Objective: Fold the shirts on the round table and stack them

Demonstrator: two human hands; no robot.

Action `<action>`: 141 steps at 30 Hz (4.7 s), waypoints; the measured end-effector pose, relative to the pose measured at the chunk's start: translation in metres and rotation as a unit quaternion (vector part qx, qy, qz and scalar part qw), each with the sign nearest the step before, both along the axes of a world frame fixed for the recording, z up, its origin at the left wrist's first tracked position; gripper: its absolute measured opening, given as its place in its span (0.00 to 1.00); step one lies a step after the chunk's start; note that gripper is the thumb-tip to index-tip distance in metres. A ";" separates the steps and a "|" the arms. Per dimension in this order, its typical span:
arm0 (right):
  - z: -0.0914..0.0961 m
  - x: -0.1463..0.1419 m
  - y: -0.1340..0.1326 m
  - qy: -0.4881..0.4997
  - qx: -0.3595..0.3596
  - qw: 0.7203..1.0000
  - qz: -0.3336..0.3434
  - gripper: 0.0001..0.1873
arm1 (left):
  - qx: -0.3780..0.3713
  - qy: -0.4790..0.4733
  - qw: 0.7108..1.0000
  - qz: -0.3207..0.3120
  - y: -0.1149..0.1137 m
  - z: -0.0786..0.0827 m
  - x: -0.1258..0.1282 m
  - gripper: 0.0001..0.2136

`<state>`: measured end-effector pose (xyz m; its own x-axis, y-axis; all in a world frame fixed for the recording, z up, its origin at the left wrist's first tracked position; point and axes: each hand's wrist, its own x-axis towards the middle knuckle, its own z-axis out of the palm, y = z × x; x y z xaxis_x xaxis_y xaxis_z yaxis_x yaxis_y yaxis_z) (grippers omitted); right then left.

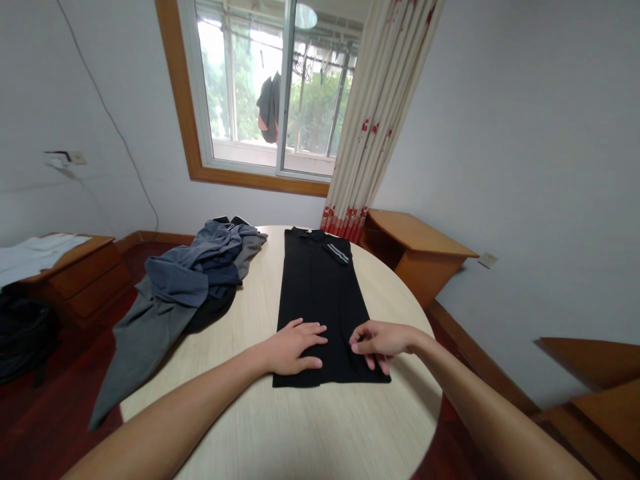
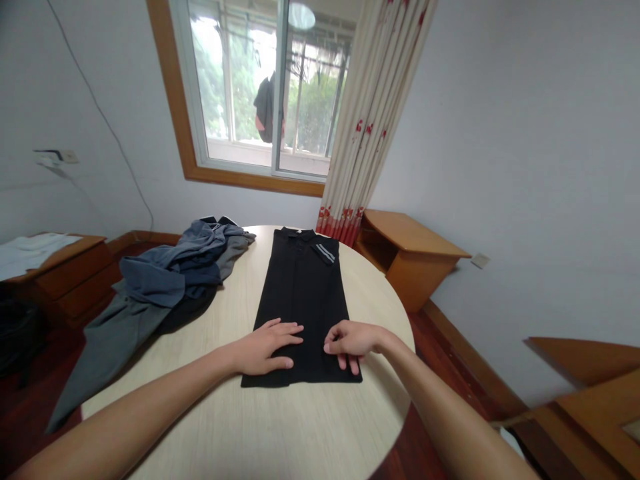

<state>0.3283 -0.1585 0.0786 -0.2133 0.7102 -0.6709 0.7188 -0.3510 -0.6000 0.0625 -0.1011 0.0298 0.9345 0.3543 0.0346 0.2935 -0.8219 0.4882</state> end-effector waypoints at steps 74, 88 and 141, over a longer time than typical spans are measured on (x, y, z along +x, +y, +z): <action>-0.047 0.023 0.254 -0.356 0.348 0.861 -0.101 0.22 | -0.347 0.135 0.926 0.065 -0.020 0.054 -0.014 0.20; -0.053 0.015 0.253 -0.334 0.408 0.844 -0.093 0.31 | -0.405 0.117 0.905 0.055 -0.012 0.045 -0.021 0.19; -0.074 0.024 0.069 -0.161 0.471 0.860 0.115 0.35 | 0.014 -0.043 0.987 0.153 0.028 -0.013 -0.019 0.19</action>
